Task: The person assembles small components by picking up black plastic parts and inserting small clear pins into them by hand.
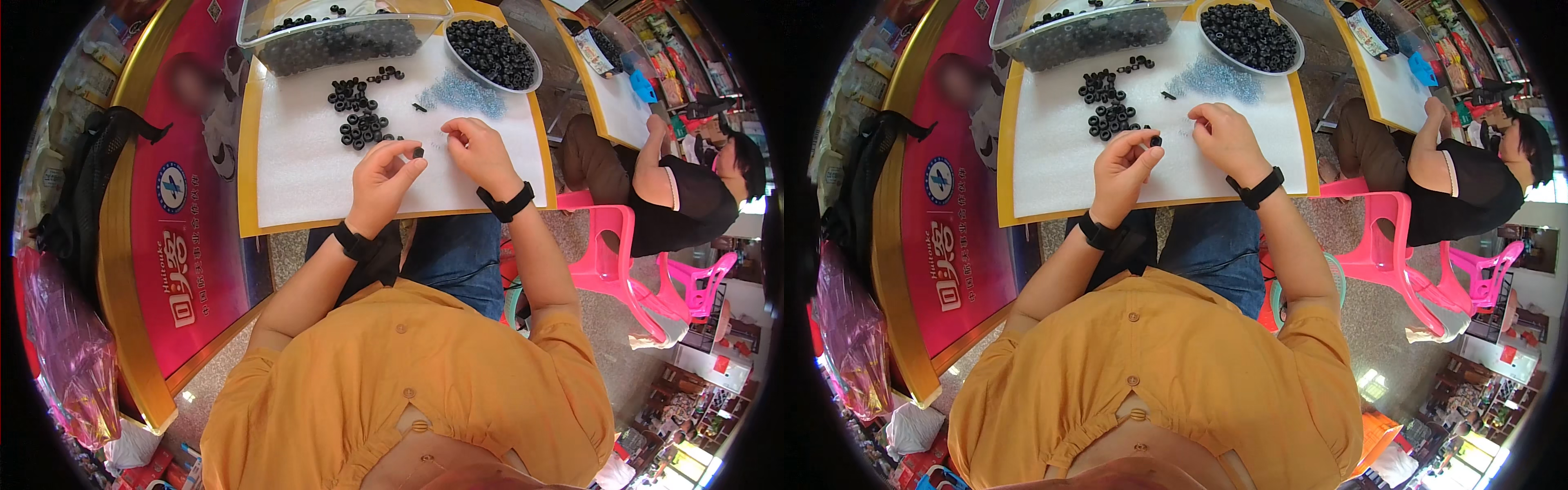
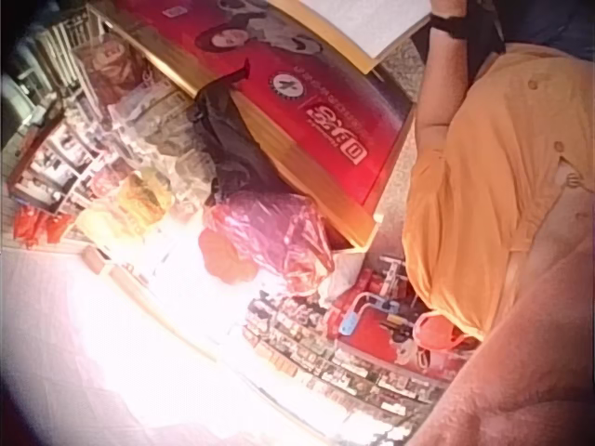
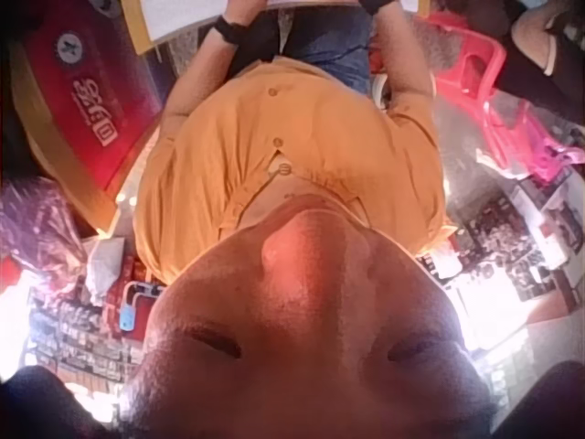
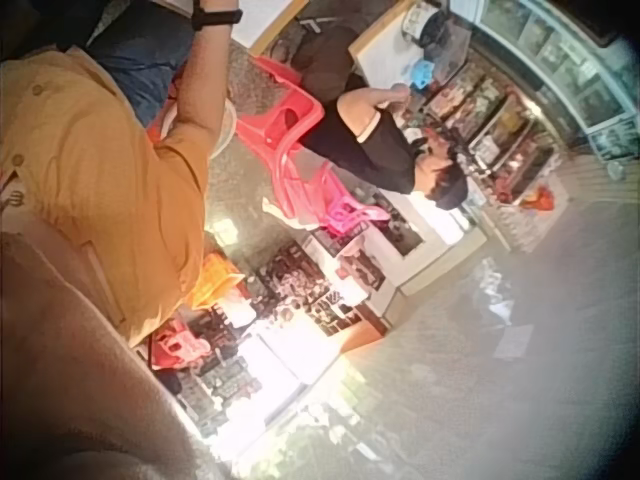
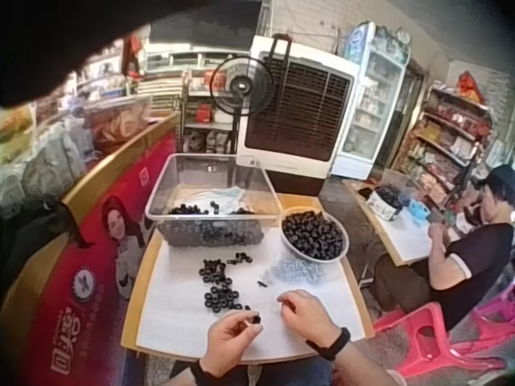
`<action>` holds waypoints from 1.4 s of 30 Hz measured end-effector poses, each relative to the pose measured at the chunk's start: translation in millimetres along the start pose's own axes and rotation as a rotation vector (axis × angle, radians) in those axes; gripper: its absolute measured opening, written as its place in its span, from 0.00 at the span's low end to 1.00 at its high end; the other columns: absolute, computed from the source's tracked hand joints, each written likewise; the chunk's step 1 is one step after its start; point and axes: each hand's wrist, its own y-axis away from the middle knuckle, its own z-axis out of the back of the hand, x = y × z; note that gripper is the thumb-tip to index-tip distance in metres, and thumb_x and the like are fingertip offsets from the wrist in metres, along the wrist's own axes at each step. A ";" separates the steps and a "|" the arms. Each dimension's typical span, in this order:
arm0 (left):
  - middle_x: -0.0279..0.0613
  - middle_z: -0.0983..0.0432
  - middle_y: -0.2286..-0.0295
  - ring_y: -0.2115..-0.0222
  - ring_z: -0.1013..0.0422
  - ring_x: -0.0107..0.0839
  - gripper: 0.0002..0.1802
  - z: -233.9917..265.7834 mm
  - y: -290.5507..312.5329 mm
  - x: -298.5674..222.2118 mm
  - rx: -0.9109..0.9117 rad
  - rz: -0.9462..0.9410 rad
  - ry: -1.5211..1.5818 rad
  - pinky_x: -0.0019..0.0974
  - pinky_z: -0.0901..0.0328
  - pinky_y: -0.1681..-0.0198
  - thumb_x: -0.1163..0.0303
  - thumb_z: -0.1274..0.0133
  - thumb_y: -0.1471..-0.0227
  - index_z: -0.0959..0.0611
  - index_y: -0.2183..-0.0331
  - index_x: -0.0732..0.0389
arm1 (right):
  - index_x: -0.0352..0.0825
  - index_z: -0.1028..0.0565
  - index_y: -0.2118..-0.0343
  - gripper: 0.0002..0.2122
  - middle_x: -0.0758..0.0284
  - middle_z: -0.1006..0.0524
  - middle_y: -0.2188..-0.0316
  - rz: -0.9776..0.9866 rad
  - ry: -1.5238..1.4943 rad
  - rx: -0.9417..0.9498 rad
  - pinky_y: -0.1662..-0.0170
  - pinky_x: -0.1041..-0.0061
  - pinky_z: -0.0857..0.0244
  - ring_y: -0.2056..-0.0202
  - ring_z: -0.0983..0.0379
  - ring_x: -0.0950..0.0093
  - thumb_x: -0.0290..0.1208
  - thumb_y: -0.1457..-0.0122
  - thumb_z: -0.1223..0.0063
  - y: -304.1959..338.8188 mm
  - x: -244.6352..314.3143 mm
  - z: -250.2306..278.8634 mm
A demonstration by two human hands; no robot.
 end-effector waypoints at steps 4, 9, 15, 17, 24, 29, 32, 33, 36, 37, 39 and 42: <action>0.32 0.27 0.66 0.77 0.36 0.15 0.13 0.4 0.3 3.4 -0.012 -0.009 0.013 0.20 0.40 0.71 0.77 0.37 0.50 0.16 0.60 0.62 | 0.32 0.22 0.65 0.08 0.59 0.22 0.70 -0.040 0.037 -0.090 0.60 0.66 0.30 0.66 0.24 0.61 0.27 0.46 0.48 -0.2 1.7 0.6; 0.31 0.25 0.66 0.77 0.36 0.14 0.14 0.1 0.1 5.7 0.037 0.041 0.022 0.21 0.40 0.72 0.76 0.36 0.51 0.16 0.59 0.62 | 0.32 0.21 0.68 0.07 0.58 0.23 0.72 0.037 0.031 0.098 0.61 0.65 0.30 0.67 0.24 0.61 0.29 0.47 0.47 1.5 7.0 -0.4; 0.29 0.25 0.67 0.76 0.37 0.12 0.16 1.6 2.2 7.1 0.084 0.030 -0.005 0.19 0.43 0.75 0.78 0.36 0.50 0.17 0.56 0.63 | 0.32 0.21 0.69 0.08 0.58 0.22 0.72 0.014 0.068 0.181 0.64 0.67 0.29 0.70 0.23 0.63 0.30 0.48 0.44 -2.2 12.6 -3.0; 0.30 0.24 0.67 0.77 0.35 0.14 0.15 -0.2 1.5 3.1 0.072 0.028 -0.031 0.21 0.40 0.74 0.76 0.36 0.51 0.16 0.58 0.62 | 0.31 0.22 0.68 0.07 0.60 0.21 0.73 -0.005 0.019 0.179 0.66 0.70 0.28 0.72 0.22 0.67 0.30 0.47 0.43 2.0 13.9 1.3; 0.36 0.22 0.68 0.78 0.32 0.20 0.14 -0.9 1.4 -1.1 0.050 -0.048 -0.179 0.24 0.35 0.73 0.73 0.35 0.53 0.16 0.61 0.61 | 0.29 0.22 0.64 0.06 0.71 0.23 0.74 -0.351 -0.867 0.322 0.74 0.84 0.29 0.75 0.27 0.85 0.25 0.42 0.40 18.4 42.7 26.1; 0.36 0.23 0.70 0.79 0.32 0.21 0.13 -4.5 0.9 -4.0 0.059 -0.073 -0.243 0.25 0.35 0.74 0.72 0.34 0.53 0.15 0.62 0.61 | 0.29 0.23 0.66 0.05 0.70 0.23 0.75 -0.371 -0.857 0.325 0.73 0.84 0.31 0.77 0.28 0.84 0.24 0.43 0.40 20.1 50.4 28.5; 0.36 0.22 0.70 0.79 0.31 0.21 0.12 -5.4 1.9 -7.7 0.059 -0.078 -0.284 0.26 0.35 0.74 0.71 0.34 0.53 0.15 0.63 0.61 | 0.29 0.23 0.66 0.05 0.70 0.23 0.76 -0.337 -0.869 0.326 0.73 0.84 0.32 0.78 0.28 0.84 0.24 0.42 0.39 21.7 48.0 24.9; 0.36 0.22 0.70 0.79 0.31 0.21 0.12 -5.4 2.2 -8.5 0.059 -0.074 -0.304 0.26 0.35 0.74 0.71 0.34 0.53 0.15 0.64 0.61 | 0.30 0.23 0.65 0.06 0.70 0.23 0.75 -0.340 -0.848 0.350 0.73 0.85 0.32 0.77 0.28 0.84 0.25 0.42 0.39 21.2 46.2 24.8; 0.34 0.24 0.67 0.76 0.34 0.16 0.11 -2.7 3.0 -8.6 0.109 -0.078 -0.269 0.22 0.38 0.73 0.74 0.36 0.50 0.15 0.61 0.63 | 0.31 0.25 0.64 0.07 0.70 0.23 0.74 -0.356 -0.862 0.377 0.73 0.85 0.32 0.76 0.28 0.84 0.26 0.42 0.39 20.1 41.5 20.7; 0.34 0.24 0.67 0.76 0.34 0.16 0.11 -2.4 3.2 -8.2 0.108 -0.079 -0.269 0.22 0.38 0.73 0.74 0.36 0.50 0.15 0.61 0.63 | 0.32 0.25 0.63 0.08 0.71 0.23 0.73 -0.368 -0.897 0.382 0.73 0.85 0.32 0.75 0.28 0.85 0.27 0.41 0.39 19.3 40.5 18.8; 0.35 0.23 0.67 0.75 0.33 0.17 0.12 -1.6 3.4 -6.3 0.122 -0.094 -0.241 0.22 0.37 0.72 0.74 0.36 0.50 0.15 0.61 0.63 | 0.33 0.26 0.62 0.08 0.71 0.23 0.73 -0.410 -0.922 0.408 0.73 0.85 0.32 0.75 0.28 0.84 0.27 0.41 0.39 18.0 38.0 18.1; 0.35 0.23 0.66 0.74 0.33 0.18 0.12 -0.6 2.3 -4.0 0.145 -0.105 -0.205 0.22 0.37 0.71 0.75 0.36 0.50 0.15 0.61 0.63 | 0.34 0.27 0.61 0.10 0.71 0.24 0.73 -0.462 -0.992 0.434 0.73 0.85 0.33 0.75 0.28 0.84 0.29 0.41 0.39 17.4 35.3 16.3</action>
